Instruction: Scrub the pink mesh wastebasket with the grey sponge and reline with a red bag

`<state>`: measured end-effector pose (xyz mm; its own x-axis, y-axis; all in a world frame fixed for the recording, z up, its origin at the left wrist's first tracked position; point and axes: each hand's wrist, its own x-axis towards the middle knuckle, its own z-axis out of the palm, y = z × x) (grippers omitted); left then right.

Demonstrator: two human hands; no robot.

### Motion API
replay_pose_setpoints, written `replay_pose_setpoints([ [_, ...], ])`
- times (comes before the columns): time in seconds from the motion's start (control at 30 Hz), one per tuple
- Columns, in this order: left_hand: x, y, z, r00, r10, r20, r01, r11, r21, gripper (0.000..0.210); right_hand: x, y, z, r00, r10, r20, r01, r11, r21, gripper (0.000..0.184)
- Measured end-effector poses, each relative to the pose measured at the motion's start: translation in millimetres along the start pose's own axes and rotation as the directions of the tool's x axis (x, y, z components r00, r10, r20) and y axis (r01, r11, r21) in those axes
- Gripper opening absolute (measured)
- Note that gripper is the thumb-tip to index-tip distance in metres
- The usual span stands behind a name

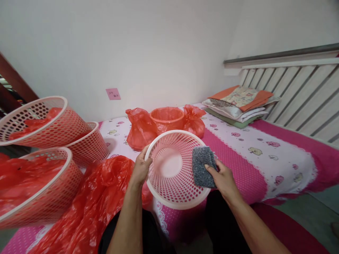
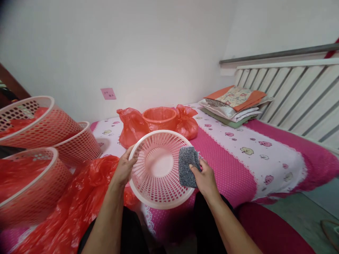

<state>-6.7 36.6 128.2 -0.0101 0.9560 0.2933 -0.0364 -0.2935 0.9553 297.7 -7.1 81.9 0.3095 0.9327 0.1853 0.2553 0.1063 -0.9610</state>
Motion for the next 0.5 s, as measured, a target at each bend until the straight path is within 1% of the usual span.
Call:
replay_pose_setpoints([
  [0.07, -0.3, -0.3, 4.0, 1.0, -0.012, -0.018, 0.012, 1.0, -0.004, 0.064, -1.4, -1.4, 0.3, 0.993, -0.107, -0.054, 0.102, 0.991, -0.081, 0.044],
  [0.1, -0.6, -0.5, 6.0, 1.0, -0.008, -0.027, 0.008, 1.0, 0.002, 0.064, -3.4, -2.9, 1.0, 0.981, -0.172, -0.094, 0.159, 0.979, -0.129, 0.043],
  [0.13, -1.0, -0.8, 7.8, 1.0, 0.002, -0.03, -0.001, 1.0, 0.008, 0.063, -6.1, -5.0, 1.9, 0.958, -0.249, -0.139, 0.222, 0.957, -0.187, 0.042],
  [0.2, -2.0, -1.4, 11.2, 0.999, 0.031, -0.017, -0.031, 0.999, 0.014, 0.062, -11.9, -11.2, 4.0, 0.886, -0.421, -0.195, 0.352, 0.883, -0.309, 0.039],
  [0.23, -2.6, -1.7, 12.8, 0.999, 0.043, -0.004, -0.043, 0.999, 0.014, 0.062, -14.2, -14.9, 5.4, 0.846, -0.498, -0.192, 0.414, 0.839, -0.352, 0.037],
  [0.27, -3.1, -1.8, 14.5, 0.999, 0.05, 0.012, -0.05, 0.999, 0.011, 0.062, -15.5, -18.7, 7.3, 0.814, -0.557, -0.167, 0.47, 0.799, -0.375, 0.035],
  [0.3, -3.6, -1.6, 16.0, 0.998, 0.055, 0.029, -0.056, 0.998, 0.008, 0.063, -15.5, -22.4, 10.0, 0.797, -0.591, -0.122, 0.514, 0.771, -0.377, 0.034],
  [0.33, -4.0, -1.1, 17.6, 0.997, 0.061, 0.045, -0.062, 0.998, 0.006, 0.063, -14.2, -25.8, 13.8, 0.797, -0.6, -0.068, 0.539, 0.757, -0.369, 0.032],
  [0.4, -4.5, 0.8, 20.4, 0.994, 0.073, 0.076, -0.075, 0.997, 0.014, 0.063, -7.5, -31.3, 25.1, 0.834, -0.548, 0.06, 0.531, 0.768, -0.357, 0.03],
  [0.47, -4.6, 3.4, 22.1, 0.992, 0.077, 0.102, -0.08, 0.996, 0.028, 0.061, 2.9, -35.1, 41.5, 0.883, -0.429, 0.193, 0.47, 0.802, -0.369, 0.03],
  [0.5, -4.6, 4.6, 22.5, 0.991, 0.074, 0.114, -0.078, 0.997, 0.027, 0.061, 8.8, -36.3, 51.0, 0.899, -0.362, 0.246, 0.433, 0.823, -0.369, 0.032],
])
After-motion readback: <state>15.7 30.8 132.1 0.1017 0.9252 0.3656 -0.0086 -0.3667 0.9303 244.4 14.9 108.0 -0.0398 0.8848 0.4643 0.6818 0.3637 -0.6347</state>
